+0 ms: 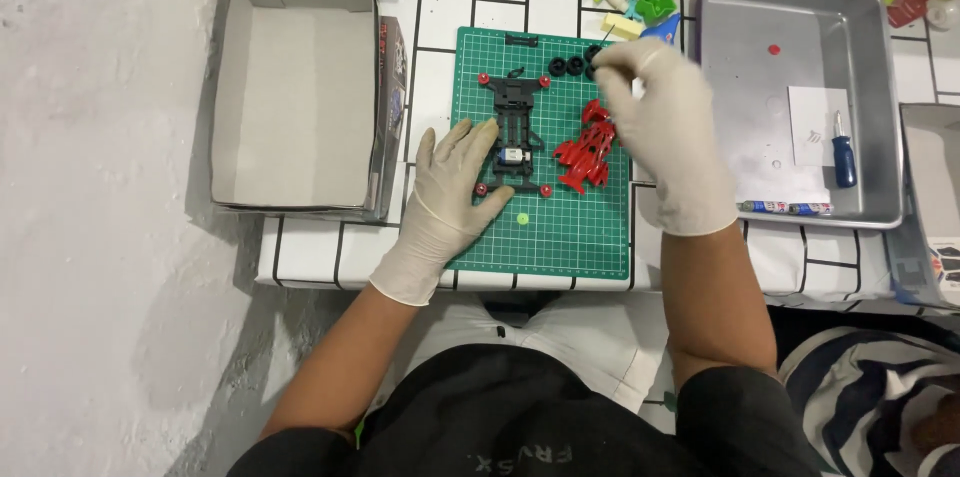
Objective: The person is assembling a small plastic model car, specifically attaching the body shell to the chassis and using a screwdriver to adjust components.
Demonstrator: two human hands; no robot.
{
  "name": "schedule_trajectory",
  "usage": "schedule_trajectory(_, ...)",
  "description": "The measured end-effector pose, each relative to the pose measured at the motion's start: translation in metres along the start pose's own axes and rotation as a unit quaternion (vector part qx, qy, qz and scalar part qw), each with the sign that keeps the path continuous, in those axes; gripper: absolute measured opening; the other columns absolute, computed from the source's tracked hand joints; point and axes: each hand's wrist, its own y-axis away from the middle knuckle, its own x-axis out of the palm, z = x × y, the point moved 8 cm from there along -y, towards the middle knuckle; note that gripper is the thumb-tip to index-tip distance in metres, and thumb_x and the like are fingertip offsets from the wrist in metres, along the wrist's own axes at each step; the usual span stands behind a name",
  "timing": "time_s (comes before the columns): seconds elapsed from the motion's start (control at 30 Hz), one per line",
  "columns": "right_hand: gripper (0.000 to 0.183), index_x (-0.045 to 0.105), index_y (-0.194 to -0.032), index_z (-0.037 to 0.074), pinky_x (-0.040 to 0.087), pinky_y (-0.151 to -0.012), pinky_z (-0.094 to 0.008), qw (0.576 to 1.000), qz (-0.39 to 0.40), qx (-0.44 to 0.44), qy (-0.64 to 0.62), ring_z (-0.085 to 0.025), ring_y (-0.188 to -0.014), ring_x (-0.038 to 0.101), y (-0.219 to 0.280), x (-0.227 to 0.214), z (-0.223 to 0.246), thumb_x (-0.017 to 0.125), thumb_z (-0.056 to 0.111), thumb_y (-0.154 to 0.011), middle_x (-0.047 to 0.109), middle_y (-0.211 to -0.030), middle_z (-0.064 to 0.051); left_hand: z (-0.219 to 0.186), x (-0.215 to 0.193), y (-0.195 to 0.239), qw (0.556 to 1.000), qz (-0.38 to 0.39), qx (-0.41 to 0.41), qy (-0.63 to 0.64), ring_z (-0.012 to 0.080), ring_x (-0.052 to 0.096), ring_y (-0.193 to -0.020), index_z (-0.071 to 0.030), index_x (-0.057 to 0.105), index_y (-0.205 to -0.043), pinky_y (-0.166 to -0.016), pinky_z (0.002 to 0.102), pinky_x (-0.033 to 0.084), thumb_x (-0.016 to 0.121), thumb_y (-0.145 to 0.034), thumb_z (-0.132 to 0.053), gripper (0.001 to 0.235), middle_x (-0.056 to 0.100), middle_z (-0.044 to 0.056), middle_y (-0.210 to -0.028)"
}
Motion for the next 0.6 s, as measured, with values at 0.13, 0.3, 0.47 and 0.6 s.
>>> schedule_trajectory(0.13,0.018,0.067,-0.113,0.015,0.048,-0.079,-0.039,0.995,-0.051,0.055,0.059,-0.017,-0.084,0.060,-0.020,-0.001,-0.042,0.061,0.013,-0.096,0.068,-0.095,0.003,-0.014,-0.019,-0.001,1.000,0.002,0.016,0.017,0.0382,0.039,-0.144,-0.007,0.039,-0.150,-0.121,0.062,0.017,0.068,-0.090,-0.037,0.073,0.049,0.015,-0.152)
schedule_trajectory(0.3,0.022,0.060,-0.115,0.017,0.047,-0.076,-0.045,0.987,-0.062,0.126,0.076,-0.024,-0.082,0.062,-0.026,0.037,-0.092,0.058,0.022,-0.094,0.064,-0.095,0.003,-0.013,-0.040,0.002,0.986,-0.143,0.043,0.069,0.0367,0.057,-0.120,0.003,0.054,-0.132,-0.108,0.052,0.041,0.051,-0.096,-0.021,0.043,0.062,0.018,-0.128)
schedule_trajectory(0.47,0.025,0.065,-0.119,0.012,0.049,-0.079,-0.042,0.989,-0.102,0.089,0.064,-0.021,-0.088,0.063,-0.038,0.043,-0.116,0.063,0.024,-0.097,0.065,-0.103,-0.002,-0.015,-0.042,0.001,0.987,-0.142,0.040,0.069,0.0345,0.058,-0.116,0.002,0.057,-0.127,-0.103,0.049,0.042,0.052,-0.095,-0.005,0.034,0.064,0.017,-0.124)
schedule_trajectory(0.6,0.021,0.073,-0.113,0.011,0.050,-0.082,-0.042,0.990,-0.110,0.046,0.072,-0.026,-0.096,0.064,-0.047,0.045,-0.119,0.065,0.024,-0.098,0.065,-0.108,-0.008,-0.022,-0.044,-0.003,0.986,-0.135,0.071,0.067,0.0335,0.059,-0.111,0.003,0.065,-0.117,-0.096,0.046,0.044,0.052,-0.091,0.008,0.029,0.069,0.014,-0.114)
